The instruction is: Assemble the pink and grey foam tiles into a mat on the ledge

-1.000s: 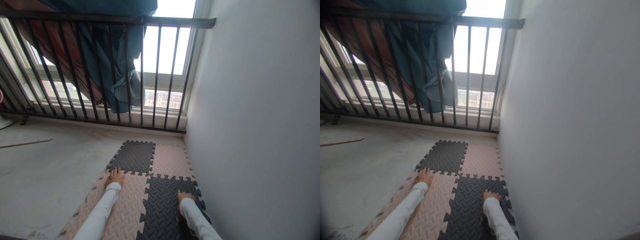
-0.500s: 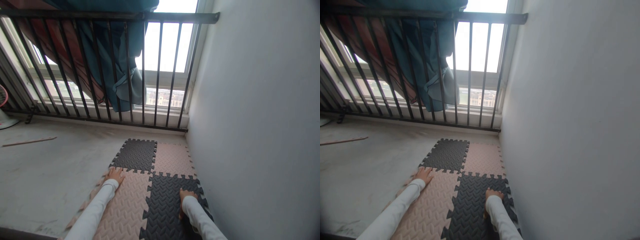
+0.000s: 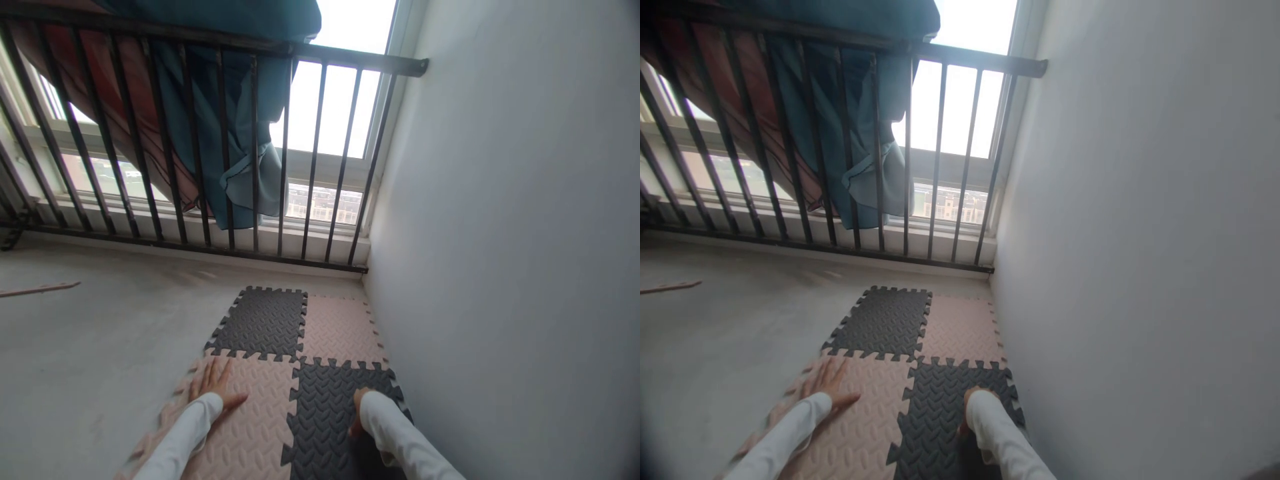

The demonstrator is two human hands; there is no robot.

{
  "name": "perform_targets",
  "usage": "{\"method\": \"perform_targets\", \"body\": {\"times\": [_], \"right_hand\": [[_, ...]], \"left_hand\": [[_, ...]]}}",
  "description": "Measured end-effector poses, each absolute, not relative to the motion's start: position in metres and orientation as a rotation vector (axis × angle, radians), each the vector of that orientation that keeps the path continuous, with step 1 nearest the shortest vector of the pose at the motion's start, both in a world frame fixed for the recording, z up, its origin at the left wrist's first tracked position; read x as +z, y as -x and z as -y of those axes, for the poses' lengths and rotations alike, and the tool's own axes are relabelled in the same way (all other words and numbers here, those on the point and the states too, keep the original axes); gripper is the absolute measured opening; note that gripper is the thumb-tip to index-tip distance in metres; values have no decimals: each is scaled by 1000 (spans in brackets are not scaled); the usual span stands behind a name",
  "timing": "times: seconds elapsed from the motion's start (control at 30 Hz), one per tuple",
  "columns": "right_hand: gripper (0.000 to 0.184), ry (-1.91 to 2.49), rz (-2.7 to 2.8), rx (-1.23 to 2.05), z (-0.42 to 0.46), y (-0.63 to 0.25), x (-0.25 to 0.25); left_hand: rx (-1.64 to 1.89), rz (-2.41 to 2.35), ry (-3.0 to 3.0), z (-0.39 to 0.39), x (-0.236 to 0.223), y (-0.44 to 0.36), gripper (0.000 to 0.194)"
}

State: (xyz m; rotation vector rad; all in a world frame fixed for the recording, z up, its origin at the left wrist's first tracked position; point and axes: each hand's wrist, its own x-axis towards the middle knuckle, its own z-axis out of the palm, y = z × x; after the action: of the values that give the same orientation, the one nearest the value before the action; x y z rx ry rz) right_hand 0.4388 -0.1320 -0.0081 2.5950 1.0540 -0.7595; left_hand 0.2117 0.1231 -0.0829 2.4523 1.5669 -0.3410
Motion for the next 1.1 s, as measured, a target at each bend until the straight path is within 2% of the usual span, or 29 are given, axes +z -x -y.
{"method": "perform_targets", "body": {"times": [0.13, 0.33, 0.5, 0.67, 0.77, 0.9, 1.0, 1.1], "right_hand": [[68, -2670, -1362, -615, 69, -433, 2], [71, -2729, -1487, -600, -11, -423, -20], [72, -2803, -1528, -585, -13, -425, -45], [59, -2836, -1552, -474, -17, -442, -42], [58, -2854, -1558, -357, -31, -455, -36], [65, -2806, -1545, -407, -43, -461, -38], [67, -2790, -1549, -351, -46, -458, -37], [55, -2769, -1525, -310, -52, -460, -31]], "left_hand": [[-333, -1603, -2463, -127, -93, -215, 99], [-366, -1586, -2450, -122, -87, -213, 97], [-243, -1613, -2493, -120, -89, -211, 94], [-424, -1603, -2437, -126, -94, -213, 99], [-316, -1617, -2469, -124, -97, -212, 97], [-146, -1632, -2495, -121, -105, -210, 92], [-240, -1625, -2472, -125, -109, -209, 93], [-374, -1622, -2463, -129, -107, -209, 94]]}}
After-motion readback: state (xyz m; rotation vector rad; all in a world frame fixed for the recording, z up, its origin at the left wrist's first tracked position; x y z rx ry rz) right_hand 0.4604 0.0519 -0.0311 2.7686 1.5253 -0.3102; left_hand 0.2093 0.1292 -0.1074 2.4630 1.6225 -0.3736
